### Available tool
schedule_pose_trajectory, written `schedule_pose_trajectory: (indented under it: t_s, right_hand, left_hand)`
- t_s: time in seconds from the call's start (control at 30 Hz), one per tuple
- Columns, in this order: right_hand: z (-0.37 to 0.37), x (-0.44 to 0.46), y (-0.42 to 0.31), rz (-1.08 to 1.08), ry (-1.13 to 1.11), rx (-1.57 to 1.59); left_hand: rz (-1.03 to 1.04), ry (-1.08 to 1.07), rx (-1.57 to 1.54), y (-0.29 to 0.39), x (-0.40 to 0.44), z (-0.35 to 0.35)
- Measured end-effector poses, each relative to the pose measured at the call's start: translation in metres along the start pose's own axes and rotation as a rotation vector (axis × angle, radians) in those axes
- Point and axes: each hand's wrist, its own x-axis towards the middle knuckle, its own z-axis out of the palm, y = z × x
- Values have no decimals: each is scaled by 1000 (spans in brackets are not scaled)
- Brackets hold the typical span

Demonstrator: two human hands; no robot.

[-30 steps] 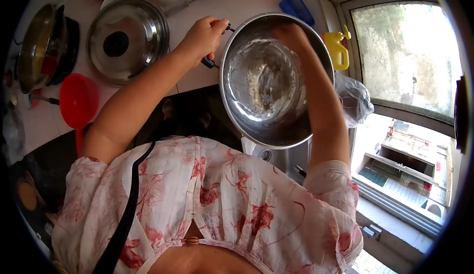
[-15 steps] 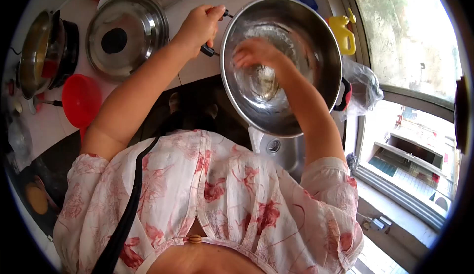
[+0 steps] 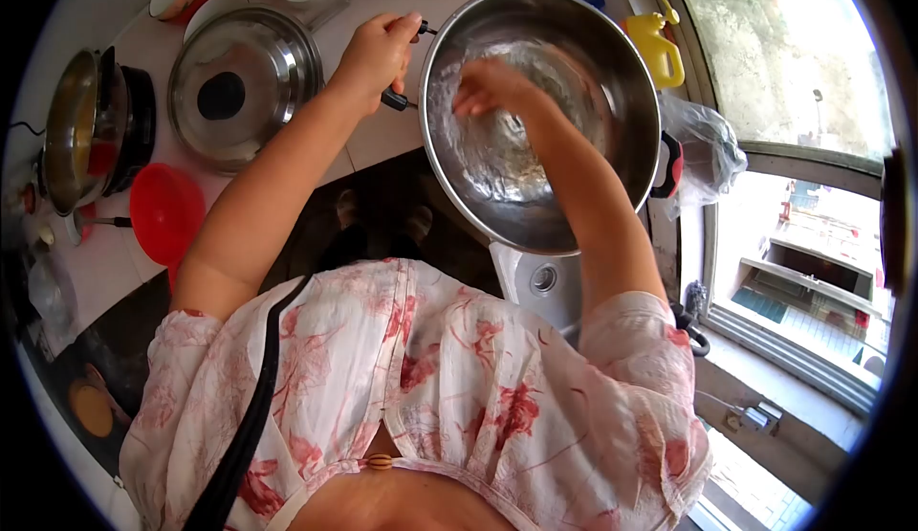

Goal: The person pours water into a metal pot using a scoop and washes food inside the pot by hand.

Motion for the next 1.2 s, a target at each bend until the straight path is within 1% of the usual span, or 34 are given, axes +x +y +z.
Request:
schedule_pose_trajectory:
  t_s: [0.03,0.13,0.2,0.27,0.3,0.37,0.4,0.47,0.5,0.57,0.63,0.73,0.8,0.83,0.9,0.93,0.97,1.03,1.07,1.1,1.17,1.2]
  right_hand:
    - [-16,8,-1,-42,-13,151]
    - [-66,0,18,-182,298,203]
    - [-100,-21,41,18,367,122]
    - [-98,-43,55,174,235,-155]
    - [-91,-53,59,174,237,-159]
    - [-64,-76,57,88,189,-566]
    - [-54,-83,60,87,190,-566]
    - [-34,-90,68,-351,739,-1252]
    - [-28,-85,72,-349,742,-1241]
    - [-19,-72,79,-75,703,-1259]
    - [-8,-59,76,-38,683,-1241]
    - [16,-46,70,-88,696,-1234]
    - [31,-51,77,-290,629,-1254]
    - [33,-58,77,-284,636,-1251]
    - [34,-71,74,-392,356,-1327]
    - [31,-73,74,-448,350,-1270]
    - [22,-76,71,-446,352,-1273]
    - [0,-79,61,-350,322,-1414]
    - [-8,-71,63,-388,418,-1314]
    - [-12,-67,65,-390,417,-1313]
    - [-11,-69,65,-193,570,-1346]
    - [-15,-69,67,-77,661,-1265]
  left_hand:
    - [5,1,11,3,1,0]
    - [-32,16,1,2,-2,3]
    - [-10,10,-15,2,-2,1]
    - [-2,-1,-22,0,-1,-1]
    - [5,-10,-31,0,0,-1]
    - [-6,-5,-35,3,-3,1]
    - [-21,0,-36,3,-3,1]
    - [-11,-5,-35,0,-2,1]
    - [6,-14,-29,0,-2,1]
    - [-7,1,-16,3,-1,1]
    - [-20,18,-8,3,-1,2]
    - [-11,-3,-18,3,2,0]
    - [3,-11,-27,1,0,-1]
    - [5,-20,-24,0,1,-1]
    - [-18,-11,-22,-1,2,0]
    - [-17,-16,-23,0,2,0]
    - [-13,-16,-12,0,2,1]
    - [-11,-15,0,1,2,1]
    - [-8,-21,11,1,2,1]
    - [-5,-26,24,1,2,0]
    - [-7,-25,16,0,1,-1]
    - [-2,-17,0,1,2,0]
